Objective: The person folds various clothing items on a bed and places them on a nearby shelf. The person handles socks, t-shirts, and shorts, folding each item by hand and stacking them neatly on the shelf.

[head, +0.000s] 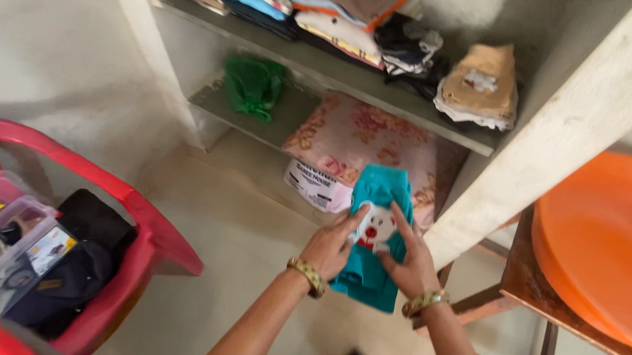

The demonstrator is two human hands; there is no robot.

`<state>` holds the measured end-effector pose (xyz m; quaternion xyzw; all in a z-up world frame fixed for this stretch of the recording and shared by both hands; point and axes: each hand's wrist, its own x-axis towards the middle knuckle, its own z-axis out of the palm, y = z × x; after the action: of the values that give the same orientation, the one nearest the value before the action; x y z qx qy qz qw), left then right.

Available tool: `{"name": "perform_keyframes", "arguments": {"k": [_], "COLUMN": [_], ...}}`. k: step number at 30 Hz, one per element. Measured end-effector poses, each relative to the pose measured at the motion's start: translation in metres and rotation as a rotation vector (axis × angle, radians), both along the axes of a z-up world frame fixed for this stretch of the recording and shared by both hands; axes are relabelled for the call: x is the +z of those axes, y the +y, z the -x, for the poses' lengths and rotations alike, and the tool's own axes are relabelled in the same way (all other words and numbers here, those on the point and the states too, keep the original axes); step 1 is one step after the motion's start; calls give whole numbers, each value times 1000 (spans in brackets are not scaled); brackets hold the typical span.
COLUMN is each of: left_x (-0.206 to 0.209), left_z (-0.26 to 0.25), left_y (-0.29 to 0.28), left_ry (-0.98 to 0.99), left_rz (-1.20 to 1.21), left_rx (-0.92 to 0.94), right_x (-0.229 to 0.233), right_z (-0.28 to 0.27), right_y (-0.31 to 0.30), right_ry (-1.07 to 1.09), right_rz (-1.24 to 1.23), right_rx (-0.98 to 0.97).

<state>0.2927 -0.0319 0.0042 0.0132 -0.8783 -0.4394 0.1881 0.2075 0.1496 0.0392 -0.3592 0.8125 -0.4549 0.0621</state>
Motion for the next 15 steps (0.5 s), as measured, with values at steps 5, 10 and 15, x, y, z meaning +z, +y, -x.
{"name": "perform_keyframes", "arguments": {"k": [5,10,15], "left_x": [-7,4,18], "left_z": [74,141,210], "left_y": [-15,-25,-20], "left_ry": [28,122,-38], "left_rz": [70,78,88], "left_rx": [12,22,42], "right_x": [-4,12,28], "right_z": [71,130,193], "right_y": [-12,-16,-19], "right_ry": [6,63,110], "right_rz": [-93,-7,28], "right_rx": [-57,-73,-171]}}
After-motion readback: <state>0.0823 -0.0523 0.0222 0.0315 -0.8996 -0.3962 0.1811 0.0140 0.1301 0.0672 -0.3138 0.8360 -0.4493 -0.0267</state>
